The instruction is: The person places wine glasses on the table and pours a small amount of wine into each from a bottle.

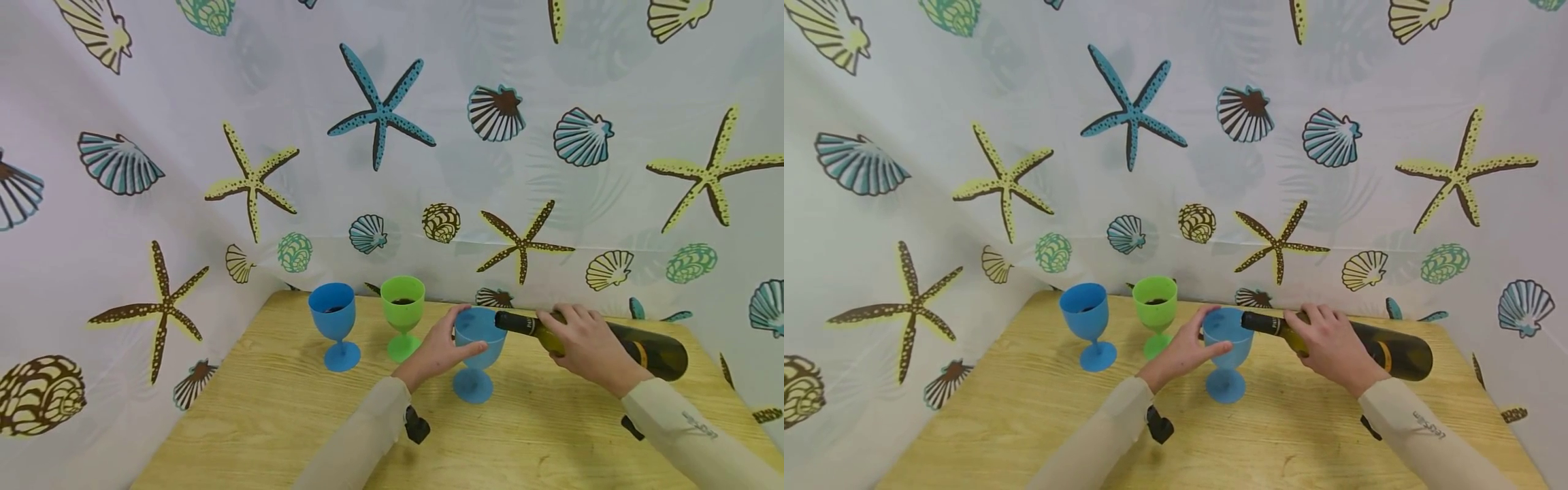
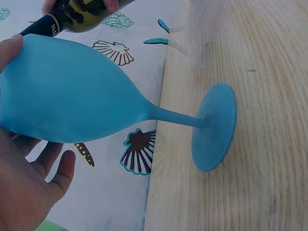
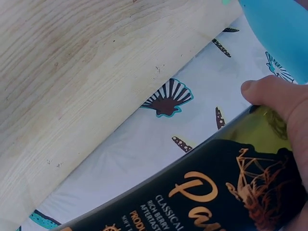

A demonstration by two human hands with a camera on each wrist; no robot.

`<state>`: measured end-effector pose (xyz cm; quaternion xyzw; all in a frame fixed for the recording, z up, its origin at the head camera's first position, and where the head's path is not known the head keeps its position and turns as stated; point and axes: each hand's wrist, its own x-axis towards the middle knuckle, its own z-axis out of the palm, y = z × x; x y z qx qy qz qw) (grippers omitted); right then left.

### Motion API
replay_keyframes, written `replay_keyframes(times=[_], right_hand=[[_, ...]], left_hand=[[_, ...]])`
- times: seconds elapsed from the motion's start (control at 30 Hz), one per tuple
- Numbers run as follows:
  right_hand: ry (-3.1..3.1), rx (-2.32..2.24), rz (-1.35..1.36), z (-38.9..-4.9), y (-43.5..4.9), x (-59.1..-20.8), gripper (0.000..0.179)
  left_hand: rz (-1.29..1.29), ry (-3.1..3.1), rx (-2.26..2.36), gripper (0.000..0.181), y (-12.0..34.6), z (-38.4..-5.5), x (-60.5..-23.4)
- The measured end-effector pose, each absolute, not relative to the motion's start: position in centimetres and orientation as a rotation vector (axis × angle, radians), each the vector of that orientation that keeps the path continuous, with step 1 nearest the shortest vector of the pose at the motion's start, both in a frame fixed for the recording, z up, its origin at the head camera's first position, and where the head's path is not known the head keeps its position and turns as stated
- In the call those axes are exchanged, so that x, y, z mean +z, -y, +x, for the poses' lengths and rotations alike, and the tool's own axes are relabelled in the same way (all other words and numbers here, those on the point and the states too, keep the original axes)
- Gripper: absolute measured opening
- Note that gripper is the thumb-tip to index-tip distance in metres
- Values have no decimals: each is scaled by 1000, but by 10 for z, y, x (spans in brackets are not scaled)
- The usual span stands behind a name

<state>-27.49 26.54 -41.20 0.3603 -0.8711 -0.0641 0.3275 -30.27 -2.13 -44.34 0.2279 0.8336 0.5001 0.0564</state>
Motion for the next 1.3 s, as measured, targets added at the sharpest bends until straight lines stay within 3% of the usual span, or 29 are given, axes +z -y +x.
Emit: replay_keyframes(times=[1.3], right_hand=[[2254, -339, 978, -279, -265, -389, 68]], left_hand=[[677, -2506, 1560, 77, 21, -304, -446]])
